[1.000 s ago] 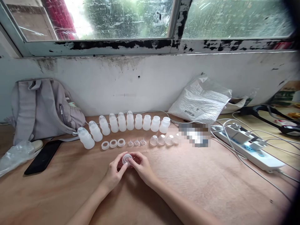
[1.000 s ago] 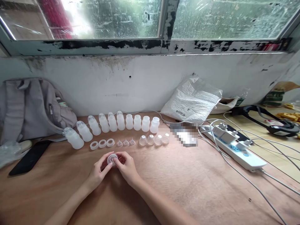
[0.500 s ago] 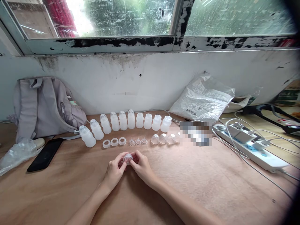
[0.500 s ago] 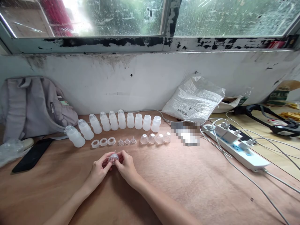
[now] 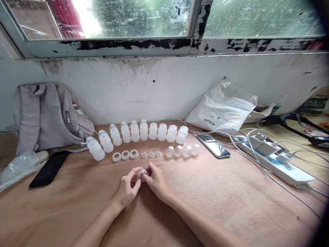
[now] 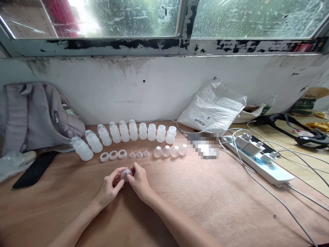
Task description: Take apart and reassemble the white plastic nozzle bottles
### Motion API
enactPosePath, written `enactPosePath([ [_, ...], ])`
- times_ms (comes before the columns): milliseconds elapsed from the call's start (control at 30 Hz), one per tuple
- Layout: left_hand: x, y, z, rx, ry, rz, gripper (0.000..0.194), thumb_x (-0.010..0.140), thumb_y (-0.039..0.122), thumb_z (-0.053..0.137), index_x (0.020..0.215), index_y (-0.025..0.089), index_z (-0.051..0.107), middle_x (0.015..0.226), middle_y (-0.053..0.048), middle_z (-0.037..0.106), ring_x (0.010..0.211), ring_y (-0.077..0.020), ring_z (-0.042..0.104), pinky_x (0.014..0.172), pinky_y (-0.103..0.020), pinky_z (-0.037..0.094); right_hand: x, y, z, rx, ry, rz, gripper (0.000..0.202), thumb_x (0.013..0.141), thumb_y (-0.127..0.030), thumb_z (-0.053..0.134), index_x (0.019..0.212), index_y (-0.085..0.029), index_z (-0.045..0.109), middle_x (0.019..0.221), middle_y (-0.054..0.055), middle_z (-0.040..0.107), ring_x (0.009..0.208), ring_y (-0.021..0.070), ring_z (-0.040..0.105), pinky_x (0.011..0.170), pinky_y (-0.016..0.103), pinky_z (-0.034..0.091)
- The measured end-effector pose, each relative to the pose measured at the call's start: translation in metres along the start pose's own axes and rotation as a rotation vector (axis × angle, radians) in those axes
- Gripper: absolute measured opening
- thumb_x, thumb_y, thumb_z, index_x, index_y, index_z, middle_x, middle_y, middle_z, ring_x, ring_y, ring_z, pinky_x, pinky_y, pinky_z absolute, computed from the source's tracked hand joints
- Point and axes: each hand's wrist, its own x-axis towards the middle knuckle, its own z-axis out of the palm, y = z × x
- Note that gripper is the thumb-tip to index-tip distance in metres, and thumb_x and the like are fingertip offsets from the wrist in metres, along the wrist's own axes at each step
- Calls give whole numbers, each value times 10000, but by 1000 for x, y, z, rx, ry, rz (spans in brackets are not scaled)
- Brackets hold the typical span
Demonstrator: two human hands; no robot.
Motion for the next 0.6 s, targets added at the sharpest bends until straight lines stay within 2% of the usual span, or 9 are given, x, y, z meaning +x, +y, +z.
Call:
enactPosePath([
  [300, -2, 1, -1, 46, -36, 20, 282, 786, 214, 425, 1067, 200, 446, 775, -13, 643, 598, -121, 594, 560, -218, 472, 6, 2, 4, -15, 4, 12, 116, 578, -100, 470, 597, -194, 405, 551, -54, 475, 525, 97, 404, 482, 200, 307],
  [467, -4, 2, -1, 103, -9, 39, 283, 799, 260, 425, 1076, 210, 454, 730, -2, 639, 552, -121, 578, 522, -211, 449, 7, 2, 1, 28, -7, 26, 106, 578, -102, 461, 608, -192, 416, 544, -59, 454, 518, 94, 397, 475, 195, 312],
  [600, -5, 6, -1, 179, 8, 72, 308, 797, 304, 446, 1092, 218, 470, 688, 9, 632, 453, -98, 507, 461, -202, 404, 5, 8, 0, 64, 10, -8, 106, 593, -109, 468, 633, -194, 419, 557, -62, 436, 528, 92, 389, 486, 197, 314],
])
